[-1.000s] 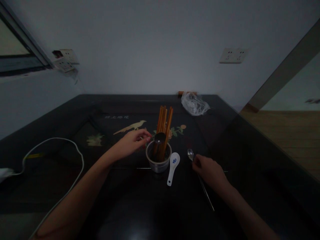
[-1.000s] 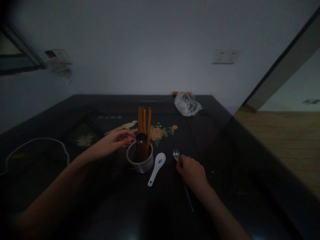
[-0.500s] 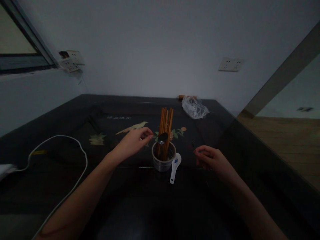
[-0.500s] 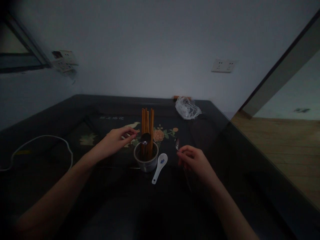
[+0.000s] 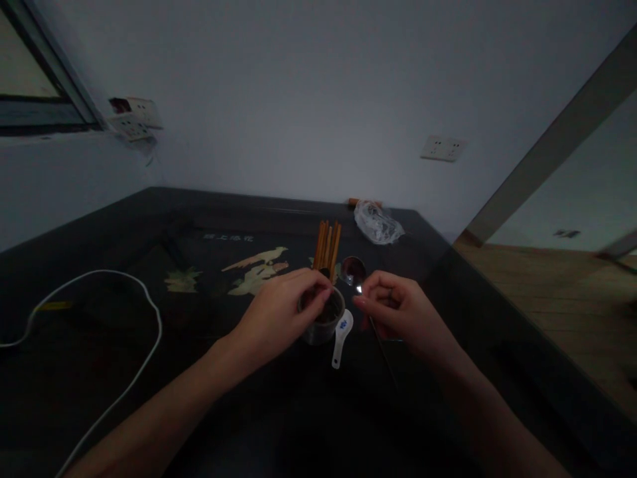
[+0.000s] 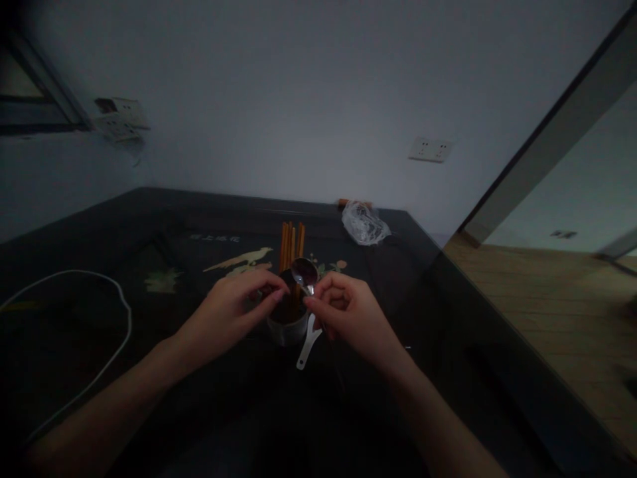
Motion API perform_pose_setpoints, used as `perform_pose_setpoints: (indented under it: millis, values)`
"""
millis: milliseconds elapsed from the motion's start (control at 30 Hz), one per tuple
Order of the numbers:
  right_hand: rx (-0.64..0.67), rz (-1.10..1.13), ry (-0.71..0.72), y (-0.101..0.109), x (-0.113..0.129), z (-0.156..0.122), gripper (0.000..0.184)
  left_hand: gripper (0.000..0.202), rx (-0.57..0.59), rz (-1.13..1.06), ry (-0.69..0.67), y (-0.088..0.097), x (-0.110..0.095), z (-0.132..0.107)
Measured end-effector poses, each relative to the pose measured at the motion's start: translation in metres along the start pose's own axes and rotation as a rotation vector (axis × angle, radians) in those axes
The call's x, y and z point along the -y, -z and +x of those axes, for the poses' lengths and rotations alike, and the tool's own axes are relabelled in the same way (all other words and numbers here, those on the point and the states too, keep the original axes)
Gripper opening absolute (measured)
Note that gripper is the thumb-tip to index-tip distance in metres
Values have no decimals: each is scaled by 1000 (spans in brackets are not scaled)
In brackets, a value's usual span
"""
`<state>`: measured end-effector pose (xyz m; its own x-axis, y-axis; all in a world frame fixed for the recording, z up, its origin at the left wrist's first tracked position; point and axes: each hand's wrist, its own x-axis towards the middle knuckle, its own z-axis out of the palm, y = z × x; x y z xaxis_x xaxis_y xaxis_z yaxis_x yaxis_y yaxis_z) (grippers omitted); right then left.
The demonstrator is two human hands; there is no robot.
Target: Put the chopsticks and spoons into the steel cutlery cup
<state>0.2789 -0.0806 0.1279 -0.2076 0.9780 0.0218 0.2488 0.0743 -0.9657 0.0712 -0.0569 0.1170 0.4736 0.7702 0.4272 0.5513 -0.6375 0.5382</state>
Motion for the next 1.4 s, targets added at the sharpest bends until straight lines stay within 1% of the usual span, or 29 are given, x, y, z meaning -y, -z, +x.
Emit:
perform_pose_setpoints:
  millis: [133,267,433,667,733,767,867,967,1067,1133,1267,1400]
  values:
    - [94,132,-26,-12,1,5,28,14,45,-52,12,-1,-4,-1]
    - [139,229,-7,-18,2,13,30,16,80,-63,27,2,-6,0]
    - [143,273,44,-21,6,24,31,21,108,-45,56,4,-5,-1]
    - [98,271,94,-19,13,36,33,18,97,-46,52,4,-2,-2]
    - [66,272,118,-14,17,39,32,18,95,-35,56,6,-2,-1]
    - [31,261,137,-11,20,40,29,17,95,-25,61,7,-2,0]
    - [-122,194,207,-3,26,43,22,17,90,18,80,12,1,3]
    - [-236,149,281,1,23,47,21,20,77,72,90,18,6,5]
    - [-277,166,330,-3,14,52,22,21,66,108,112,21,12,7]
    - [-252,178,333,-7,8,56,19,21,57,120,130,22,14,8]
    - [-69,108,265,-14,-3,66,17,21,58,144,139,20,18,11]
    - [83,46,168,-14,-12,71,13,21,52,166,145,16,24,12]
